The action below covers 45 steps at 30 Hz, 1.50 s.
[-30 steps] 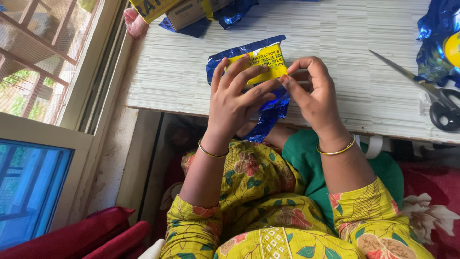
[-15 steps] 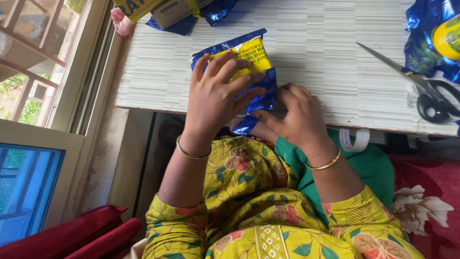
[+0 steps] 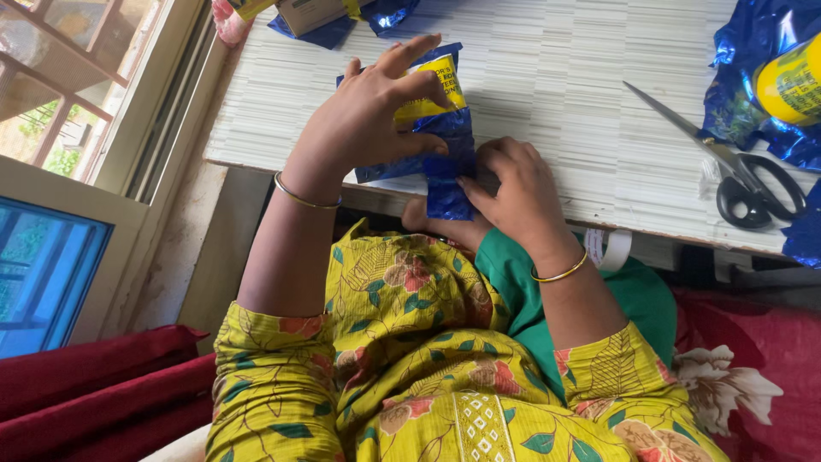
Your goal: The person wraps a small rectangular box with blue metallic paper, folds the edges, and secures the package using clear adhesive tape. They use scissors to cut the tape and repeatedly adjust the paper to ensure a neat finish.
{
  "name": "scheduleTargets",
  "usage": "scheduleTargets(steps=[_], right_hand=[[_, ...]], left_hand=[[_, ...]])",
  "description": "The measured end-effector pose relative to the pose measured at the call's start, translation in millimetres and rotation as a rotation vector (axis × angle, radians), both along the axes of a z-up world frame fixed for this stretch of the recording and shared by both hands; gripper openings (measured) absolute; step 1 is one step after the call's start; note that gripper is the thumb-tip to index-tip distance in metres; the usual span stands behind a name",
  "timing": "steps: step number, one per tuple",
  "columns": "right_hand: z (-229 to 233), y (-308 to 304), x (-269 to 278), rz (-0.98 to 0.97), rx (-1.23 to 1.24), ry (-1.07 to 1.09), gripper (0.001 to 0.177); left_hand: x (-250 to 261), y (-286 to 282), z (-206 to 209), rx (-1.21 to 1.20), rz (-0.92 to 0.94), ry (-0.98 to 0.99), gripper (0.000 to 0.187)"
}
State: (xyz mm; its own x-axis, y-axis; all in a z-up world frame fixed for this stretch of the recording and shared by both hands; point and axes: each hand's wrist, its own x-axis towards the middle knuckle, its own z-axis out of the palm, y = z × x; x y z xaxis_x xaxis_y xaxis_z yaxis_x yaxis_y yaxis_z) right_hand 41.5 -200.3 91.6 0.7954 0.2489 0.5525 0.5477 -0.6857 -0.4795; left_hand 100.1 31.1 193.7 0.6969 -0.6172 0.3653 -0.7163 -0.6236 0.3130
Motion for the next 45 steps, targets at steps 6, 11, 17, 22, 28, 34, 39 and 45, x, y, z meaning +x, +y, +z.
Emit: scheduleTargets(steps=[6, 11, 17, 22, 28, 34, 39, 45], right_hand=[[0, 1, -3, -0.026, 0.026, 0.021, 0.026], [3, 0, 3, -0.021, 0.142, 0.108, 0.023], [8, -4, 23, -0.011, 0.188, 0.342, 0.024], [11, 1, 35, -0.036, 0.164, 0.303, 0.024], [12, 4, 44, 0.066, 0.215, 0.111, 0.030], [18, 3, 53, 0.078, 0.162, 0.047, 0.046], [21, 3, 63, 0.155, 0.136, -0.005, 0.062], [19, 3, 78, 0.196, 0.149, -0.048, 0.063]], left_hand=[[23, 15, -8, -0.133, -0.086, 0.106, 0.039], [56, 20, -13, -0.211, -0.276, -0.076, 0.043], [74, 21, -13, -0.145, -0.246, 0.066, 0.056], [91, 24, -13, -0.180, -0.300, 0.132, 0.054], [120, 27, -18, -0.230, -0.313, 0.231, 0.050], [154, 28, -25, -0.269, -0.363, 0.501, 0.046], [181, 28, -27, -0.247, -0.344, 0.662, 0.047], [194, 30, -30, -0.214, -0.116, 0.708, 0.051]])
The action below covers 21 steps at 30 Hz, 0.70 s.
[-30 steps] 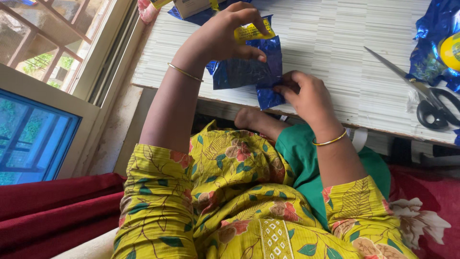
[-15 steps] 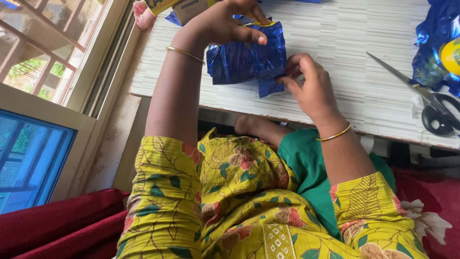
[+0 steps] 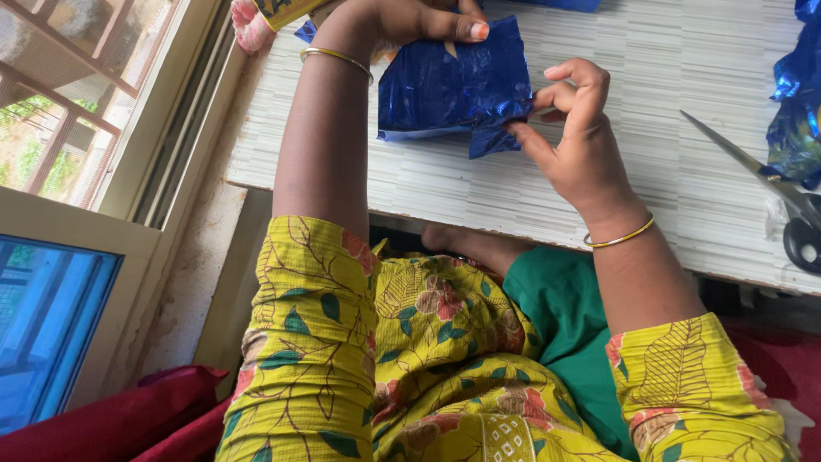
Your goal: The person wraps a small rectangular box with blue metallic paper, folds the edges, and secures the package using clear adhesive tape. They use scissors to cut the tape and repeatedly adjust the paper to ensure a neat finish.
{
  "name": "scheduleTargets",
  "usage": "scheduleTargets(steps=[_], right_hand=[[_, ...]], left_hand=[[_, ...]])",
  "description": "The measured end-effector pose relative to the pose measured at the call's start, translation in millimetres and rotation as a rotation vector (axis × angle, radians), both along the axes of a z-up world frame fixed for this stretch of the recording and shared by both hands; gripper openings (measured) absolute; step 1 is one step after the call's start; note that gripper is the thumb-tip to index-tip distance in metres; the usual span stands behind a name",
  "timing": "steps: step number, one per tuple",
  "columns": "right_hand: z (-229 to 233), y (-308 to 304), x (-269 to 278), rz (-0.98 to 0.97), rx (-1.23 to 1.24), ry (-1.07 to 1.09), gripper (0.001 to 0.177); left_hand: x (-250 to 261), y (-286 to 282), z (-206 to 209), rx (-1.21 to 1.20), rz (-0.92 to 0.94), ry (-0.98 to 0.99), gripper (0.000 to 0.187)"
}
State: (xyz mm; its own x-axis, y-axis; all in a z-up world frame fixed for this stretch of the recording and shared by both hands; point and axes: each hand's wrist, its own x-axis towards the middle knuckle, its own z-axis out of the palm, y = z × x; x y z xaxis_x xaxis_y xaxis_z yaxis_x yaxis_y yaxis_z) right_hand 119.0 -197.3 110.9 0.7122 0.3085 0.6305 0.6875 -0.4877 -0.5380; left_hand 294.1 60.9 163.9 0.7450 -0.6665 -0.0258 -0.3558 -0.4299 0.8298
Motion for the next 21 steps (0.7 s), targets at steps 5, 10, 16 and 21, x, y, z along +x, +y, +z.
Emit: scheduleTargets(steps=[5, 10, 16, 21], right_hand=[[-1, 4, 9, -0.121, -0.208, -0.310, 0.067], [1, 13, 9, -0.209, -0.293, -0.405, 0.071], [6, 13, 8, -0.342, -0.536, -0.618, 0.045], [14, 8, 10, -0.272, -0.736, -0.579, 0.027]], left_hand=[[5, 1, -3, -0.131, -0.006, 0.125, 0.049], [1, 6, -3, -0.147, 0.070, 0.284, 0.055], [-3, 3, 4, -0.045, 0.118, 0.242, 0.067], [-7, 4, 4, -0.050, 0.125, 0.230, 0.068]])
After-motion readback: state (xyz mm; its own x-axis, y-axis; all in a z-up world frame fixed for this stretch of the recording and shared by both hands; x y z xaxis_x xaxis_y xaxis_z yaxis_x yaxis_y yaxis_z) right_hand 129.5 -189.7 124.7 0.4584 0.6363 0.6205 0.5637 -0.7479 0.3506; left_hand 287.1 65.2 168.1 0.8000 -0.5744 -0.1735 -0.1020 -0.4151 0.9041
